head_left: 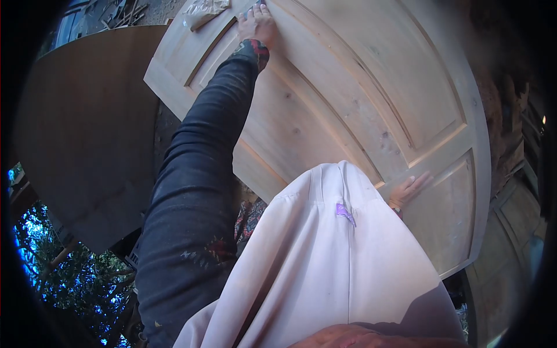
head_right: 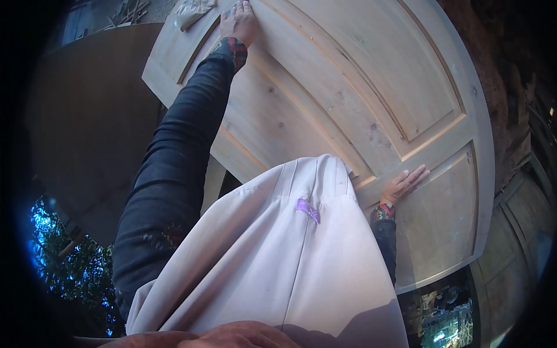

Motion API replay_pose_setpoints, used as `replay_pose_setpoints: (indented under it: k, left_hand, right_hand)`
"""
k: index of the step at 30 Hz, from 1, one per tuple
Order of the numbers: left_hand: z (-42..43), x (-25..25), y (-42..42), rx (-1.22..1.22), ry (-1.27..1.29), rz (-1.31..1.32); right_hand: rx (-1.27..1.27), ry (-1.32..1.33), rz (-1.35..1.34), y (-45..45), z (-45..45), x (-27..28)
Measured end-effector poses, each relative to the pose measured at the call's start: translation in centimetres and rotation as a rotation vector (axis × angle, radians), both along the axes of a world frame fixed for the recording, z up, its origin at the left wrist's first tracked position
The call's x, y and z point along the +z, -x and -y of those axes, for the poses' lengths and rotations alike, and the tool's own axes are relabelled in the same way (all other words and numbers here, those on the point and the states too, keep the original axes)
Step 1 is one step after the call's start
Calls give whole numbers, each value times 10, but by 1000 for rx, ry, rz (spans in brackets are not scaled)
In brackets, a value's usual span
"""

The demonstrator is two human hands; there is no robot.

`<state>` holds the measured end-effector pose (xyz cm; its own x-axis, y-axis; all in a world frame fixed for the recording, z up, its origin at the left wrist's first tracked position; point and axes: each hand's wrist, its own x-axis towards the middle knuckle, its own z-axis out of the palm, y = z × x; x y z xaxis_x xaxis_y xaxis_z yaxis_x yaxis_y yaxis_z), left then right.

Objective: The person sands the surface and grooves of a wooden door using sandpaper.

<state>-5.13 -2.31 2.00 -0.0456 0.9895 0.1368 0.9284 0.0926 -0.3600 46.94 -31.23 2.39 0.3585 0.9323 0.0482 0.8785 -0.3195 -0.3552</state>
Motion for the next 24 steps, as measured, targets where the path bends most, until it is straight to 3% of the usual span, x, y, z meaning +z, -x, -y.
replay_pose_setpoints:
  k: [2, 6, 7, 10, 13, 16, 17, 19, 23, 24]
  left_hand:
    - [12, 32, -14, -5, 19, 56]
    - [-37, 21, 1, 236, 309, 43]
    - [-23, 44, -20, 197, 366, -206]
    - [-2, 28, -19, 187, 267, 199]
    - [43, -7, -35, -47, 12, 90]
    - [33, -6, -13, -110, -84, 105]
    - [24, 45, -24, -6, 105, 102]
    - [-3, 70, -19, 177, 237, 223]
    - [-15, -19, -3, 200, 143, 213]
    - [7, 22, -41, 87, 256, 193]
  right_hand:
    - [0, -7, 8, 0, -1, -1]
    - [7, 15, 34, -3, 1, -1]
    - [7, 22, 40, -4, 6, 2]
    - [14, -1, 26, 1, -2, 1]
    - [16, -20, 5, 2, -2, 1]
    - [13, -9, 22, -1, 2, 2]
    - [11, 8, 45, -2, 4, 1]
    - [2, 15, 57, -2, -2, -2]
    - [-7, 18, 33, -1, 3, 0]
    - [-5, 6, 31, -1, 1, -1]
